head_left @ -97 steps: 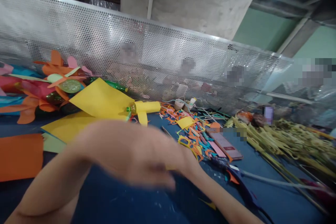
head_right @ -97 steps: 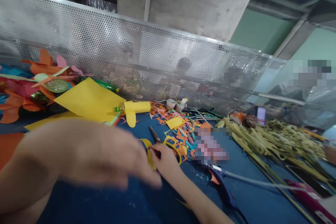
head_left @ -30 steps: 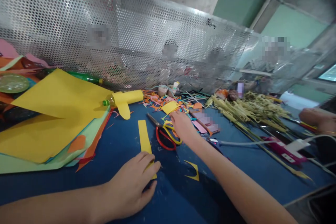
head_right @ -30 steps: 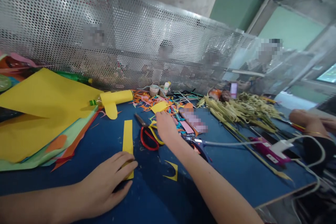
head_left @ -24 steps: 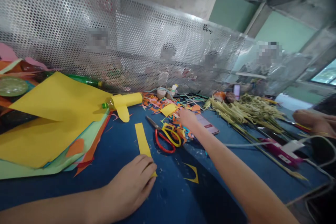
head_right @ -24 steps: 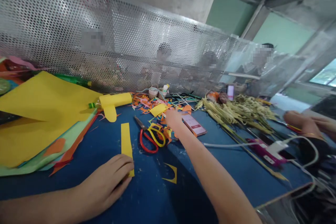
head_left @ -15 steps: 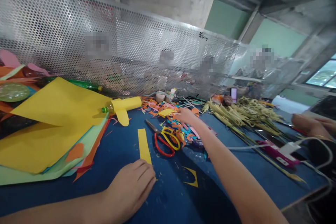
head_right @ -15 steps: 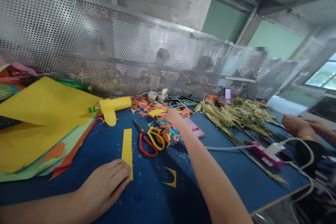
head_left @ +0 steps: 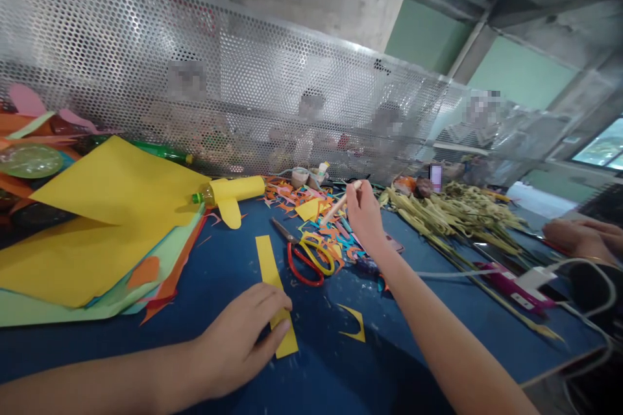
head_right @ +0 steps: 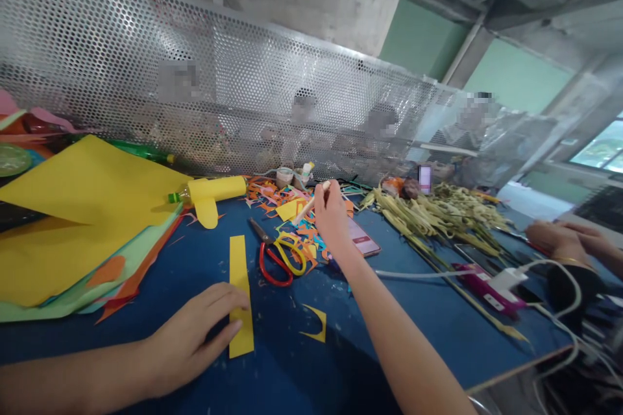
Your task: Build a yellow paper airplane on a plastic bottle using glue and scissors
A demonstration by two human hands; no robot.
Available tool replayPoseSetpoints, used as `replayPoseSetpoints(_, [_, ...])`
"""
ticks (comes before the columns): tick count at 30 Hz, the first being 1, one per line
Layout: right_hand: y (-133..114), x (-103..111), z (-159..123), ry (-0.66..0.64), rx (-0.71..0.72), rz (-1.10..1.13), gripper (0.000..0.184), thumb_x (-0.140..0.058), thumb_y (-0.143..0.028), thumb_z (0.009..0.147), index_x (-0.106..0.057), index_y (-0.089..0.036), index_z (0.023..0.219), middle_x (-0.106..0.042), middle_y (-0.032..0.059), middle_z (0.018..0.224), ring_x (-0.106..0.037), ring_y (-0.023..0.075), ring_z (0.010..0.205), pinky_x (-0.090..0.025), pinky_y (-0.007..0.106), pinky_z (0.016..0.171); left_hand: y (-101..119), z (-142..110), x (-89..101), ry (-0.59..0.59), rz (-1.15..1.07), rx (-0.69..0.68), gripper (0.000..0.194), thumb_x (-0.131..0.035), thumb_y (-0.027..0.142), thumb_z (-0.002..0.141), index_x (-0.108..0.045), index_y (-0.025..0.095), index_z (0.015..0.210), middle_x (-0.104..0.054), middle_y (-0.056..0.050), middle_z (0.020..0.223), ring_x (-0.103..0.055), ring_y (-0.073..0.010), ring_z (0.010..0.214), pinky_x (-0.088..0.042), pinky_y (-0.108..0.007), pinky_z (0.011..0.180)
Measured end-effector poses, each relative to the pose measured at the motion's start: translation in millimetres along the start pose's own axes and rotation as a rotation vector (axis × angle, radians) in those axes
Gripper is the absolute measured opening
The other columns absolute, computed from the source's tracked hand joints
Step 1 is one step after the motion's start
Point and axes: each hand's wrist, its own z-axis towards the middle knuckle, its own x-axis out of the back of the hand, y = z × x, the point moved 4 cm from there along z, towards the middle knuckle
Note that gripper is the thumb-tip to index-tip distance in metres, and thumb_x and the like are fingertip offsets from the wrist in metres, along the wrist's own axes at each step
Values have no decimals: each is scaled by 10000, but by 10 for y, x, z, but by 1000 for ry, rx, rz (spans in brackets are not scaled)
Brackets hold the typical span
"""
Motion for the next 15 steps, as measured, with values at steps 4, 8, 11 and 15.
replayPoseSetpoints(4, [-141, -304, -391, -261, -219, 517, 227, -391, -446, 840, -378, -242, 744, -424, -60, 512, -433, 118, 426, -386, 247, 446, -243, 85, 87, 167, -212, 277, 175, -382, 288, 894, -438, 203, 1036, -564, -54, 987, -551, -157, 886, -467, -301, 810])
replayPoseSetpoints(8, [-348, -591, -801, -562, -267, 759, 216, -516, -427, 788, -412, -238, 776, -537, -48, 532, -534, 130, 471, -439, 250, 462, -398, 168, 115, 156, -227, 364, 231, -368, 349, 897, -489, 183, 1004, -582, -32, 878, -556, -155, 774, -464, -290, 724])
replayPoseSetpoints(11, [-395, -645, -946, -602, -301, 818, 235, -537, -414, 777, -395, -229, 746, -509, -79, 452, -461, 94, 375, -378, 205, 397, -420, 190, 77, 45, -154, 366, 300, -309, 327, 913, -554, 172, 840, -567, -7, 710, -528, -147, 644, -435, -261, 606])
replayPoseSetpoints(15, [-443, -708, -1089, -867, -317, 780, 260, -553, -409, 771, -383, -219, 724, -430, -120, 364, -284, 51, 281, -208, 160, 313, -401, 185, 49, 46, -113, 297, 247, -353, 277, 901, -576, 177, 862, -599, -25, 795, -544, -159, 729, -439, -278, 681])
